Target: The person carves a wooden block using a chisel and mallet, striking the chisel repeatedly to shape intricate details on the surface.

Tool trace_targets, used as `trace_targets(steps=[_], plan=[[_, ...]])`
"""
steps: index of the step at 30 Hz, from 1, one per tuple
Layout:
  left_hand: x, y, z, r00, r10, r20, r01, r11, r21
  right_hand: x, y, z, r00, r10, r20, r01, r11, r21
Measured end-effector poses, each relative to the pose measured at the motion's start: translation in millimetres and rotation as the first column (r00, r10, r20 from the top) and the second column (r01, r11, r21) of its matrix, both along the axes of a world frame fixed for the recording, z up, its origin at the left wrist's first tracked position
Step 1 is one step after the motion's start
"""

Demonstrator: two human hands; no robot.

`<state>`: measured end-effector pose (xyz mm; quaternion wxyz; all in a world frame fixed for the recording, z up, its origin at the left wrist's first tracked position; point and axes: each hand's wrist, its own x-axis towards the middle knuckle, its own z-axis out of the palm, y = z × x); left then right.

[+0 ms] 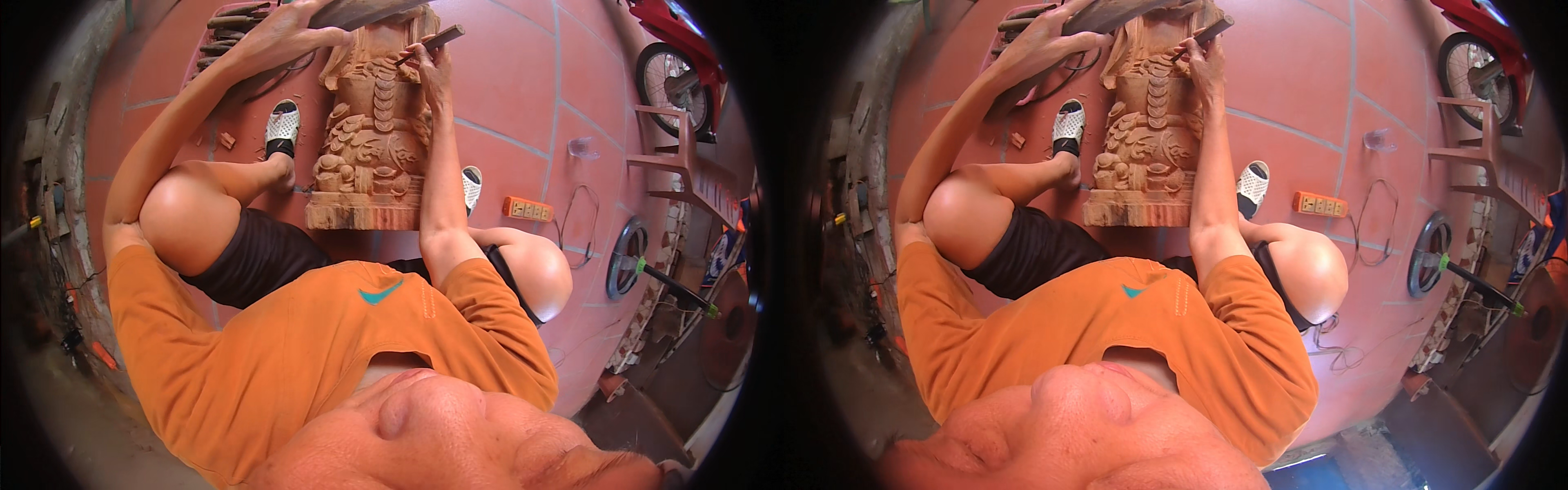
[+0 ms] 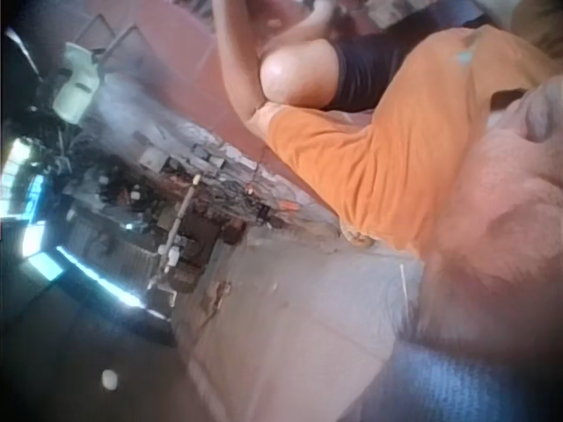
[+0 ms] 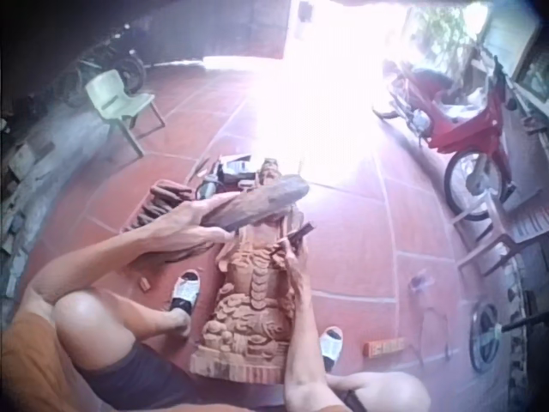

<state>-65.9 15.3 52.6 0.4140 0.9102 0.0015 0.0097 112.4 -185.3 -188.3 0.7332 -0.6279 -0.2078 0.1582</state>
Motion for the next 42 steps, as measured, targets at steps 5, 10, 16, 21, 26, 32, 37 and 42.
trace_targets(steps=[5, 10, 16, 21, 26, 32, 37, 42], plan=[[-9.8, -10.4, 26.6, 0.997, 0.073, 0.010, -0.073, 0.989, 0.132, -5.4, 5.3, 2.1, 0.997, -0.002, 0.074, 0.001, 1.000, 0.019], [-7.6, -23.8, 55.6, 0.993, 0.003, -0.115, 0.006, 0.997, 0.079, -1.7, 7.5, -3.7, 0.993, 0.000, 0.121, -0.004, 0.999, 0.032], [-11.7, -57.9, 65.7, 0.973, 0.100, -0.210, -0.090, 0.995, 0.053, 4.7, 10.6, -19.8, 0.991, -0.007, 0.131, 0.006, 1.000, 0.012], [-3.1, -52.7, 32.4, 0.998, -0.048, 0.028, 0.035, 0.937, 0.347, -0.7, 14.3, -26.5, 0.977, 0.019, 0.211, -0.041, 0.994, 0.098], [6.2, -48.0, 20.3, 0.998, -0.055, -0.029, 0.062, 0.936, 0.346, 0.1, 11.3, -24.6, 0.974, 0.001, 0.225, -0.018, 0.997, 0.075], [14.0, -59.5, 51.5, 0.935, 0.095, -0.342, 0.021, 0.947, 0.321, -10.0, 5.1, -12.1, 0.994, 0.014, 0.106, -0.026, 0.994, 0.108], [6.9, -43.4, 21.2, 0.997, -0.062, -0.039, 0.071, 0.946, 0.316, -14.4, 7.7, -7.5, 0.998, 0.024, 0.066, -0.034, 0.988, 0.154], [9.1, -46.3, 21.1, 0.996, -0.070, -0.051, 0.083, 0.947, 0.311, -2.3, 8.4, -28.0, 0.991, 0.004, 0.134, -0.012, 0.998, 0.059]])
